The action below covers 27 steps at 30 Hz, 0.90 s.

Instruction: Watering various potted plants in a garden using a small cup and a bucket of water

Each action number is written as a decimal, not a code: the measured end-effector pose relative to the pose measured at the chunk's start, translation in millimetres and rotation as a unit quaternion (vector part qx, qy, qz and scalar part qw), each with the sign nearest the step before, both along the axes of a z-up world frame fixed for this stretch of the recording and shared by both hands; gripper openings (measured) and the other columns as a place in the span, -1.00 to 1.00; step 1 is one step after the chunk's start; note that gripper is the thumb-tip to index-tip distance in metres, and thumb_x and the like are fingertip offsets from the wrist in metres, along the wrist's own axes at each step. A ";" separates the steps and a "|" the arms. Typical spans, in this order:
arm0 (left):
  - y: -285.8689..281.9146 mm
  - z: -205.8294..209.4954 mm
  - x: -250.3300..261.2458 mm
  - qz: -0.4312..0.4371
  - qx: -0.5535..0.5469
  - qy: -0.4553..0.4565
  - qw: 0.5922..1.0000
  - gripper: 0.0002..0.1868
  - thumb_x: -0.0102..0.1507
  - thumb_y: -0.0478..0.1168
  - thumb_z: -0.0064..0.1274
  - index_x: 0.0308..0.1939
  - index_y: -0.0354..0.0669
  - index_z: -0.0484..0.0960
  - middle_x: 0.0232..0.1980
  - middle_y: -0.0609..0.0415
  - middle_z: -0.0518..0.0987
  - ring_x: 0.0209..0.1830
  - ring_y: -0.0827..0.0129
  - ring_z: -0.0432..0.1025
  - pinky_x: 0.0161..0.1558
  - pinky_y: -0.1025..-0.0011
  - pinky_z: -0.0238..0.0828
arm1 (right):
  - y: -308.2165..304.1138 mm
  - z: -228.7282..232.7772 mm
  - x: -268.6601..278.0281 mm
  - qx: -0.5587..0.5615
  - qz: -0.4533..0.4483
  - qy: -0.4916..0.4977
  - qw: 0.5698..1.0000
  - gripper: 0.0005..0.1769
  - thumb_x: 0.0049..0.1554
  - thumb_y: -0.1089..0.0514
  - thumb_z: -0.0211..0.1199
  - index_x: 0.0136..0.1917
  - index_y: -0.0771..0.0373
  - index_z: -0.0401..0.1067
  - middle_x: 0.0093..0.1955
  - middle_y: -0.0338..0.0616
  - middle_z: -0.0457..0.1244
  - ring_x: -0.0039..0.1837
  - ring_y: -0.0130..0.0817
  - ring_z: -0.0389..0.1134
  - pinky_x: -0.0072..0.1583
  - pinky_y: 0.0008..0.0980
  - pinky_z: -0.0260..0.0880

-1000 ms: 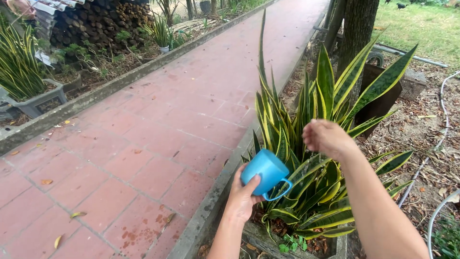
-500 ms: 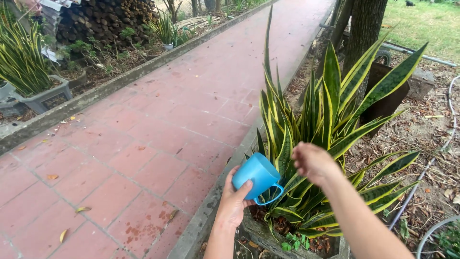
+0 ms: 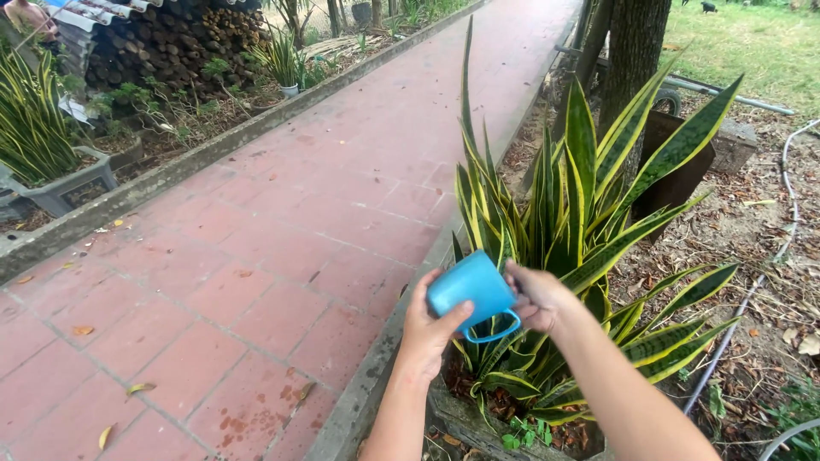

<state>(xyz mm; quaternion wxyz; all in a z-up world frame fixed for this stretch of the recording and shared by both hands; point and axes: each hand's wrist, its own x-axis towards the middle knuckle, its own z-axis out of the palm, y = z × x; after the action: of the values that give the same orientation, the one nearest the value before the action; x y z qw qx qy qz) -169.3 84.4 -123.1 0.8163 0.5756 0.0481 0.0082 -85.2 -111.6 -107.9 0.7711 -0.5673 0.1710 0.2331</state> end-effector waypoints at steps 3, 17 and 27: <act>7.8 -17.0 -4.0 0.012 -0.106 0.079 0.991 0.11 -0.15 0.03 0.37 0.47 0.22 0.21 0.43 -0.18 0.36 0.18 -0.18 0.47 -0.27 0.19 0.51 | -8.6 56.8 18.7 -0.173 0.063 -0.064 0.981 -0.47 0.47 -0.09 -0.04 -0.26 0.21 0.32 -0.47 -0.29 0.09 -0.51 -0.53 -0.05 -0.50 -0.62 -0.11; 73.2 -132.7 -45.1 0.138 -0.277 0.191 0.932 -0.20 0.12 -0.08 0.16 0.45 0.23 0.24 0.30 -0.18 0.47 0.00 -0.18 0.50 -0.42 0.09 0.48 | -2.6 84.1 26.6 -0.609 0.096 -0.260 0.743 -0.64 0.42 0.06 -0.07 0.33 0.23 0.42 0.20 0.03 0.40 0.19 -0.06 0.43 0.30 0.00 0.48; 90.2 -130.9 -76.3 0.168 -0.306 0.252 0.903 -0.03 0.08 -0.05 0.21 0.54 0.37 0.12 0.45 -0.19 0.37 0.13 -0.23 0.46 -0.26 0.06 0.51 | -81.0 59.8 26.2 -0.200 0.128 -0.378 0.895 -0.72 0.38 0.19 0.07 -0.03 0.43 0.49 -0.16 0.10 0.37 -0.13 -0.11 0.38 -0.07 -0.19 0.42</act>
<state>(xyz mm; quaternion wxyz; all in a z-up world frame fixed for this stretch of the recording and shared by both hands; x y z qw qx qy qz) -245.6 174.6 -254.1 0.8994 0.2641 0.3481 -0.0152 -58.9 -192.6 -48.1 0.6116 -0.7717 -0.1642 0.0589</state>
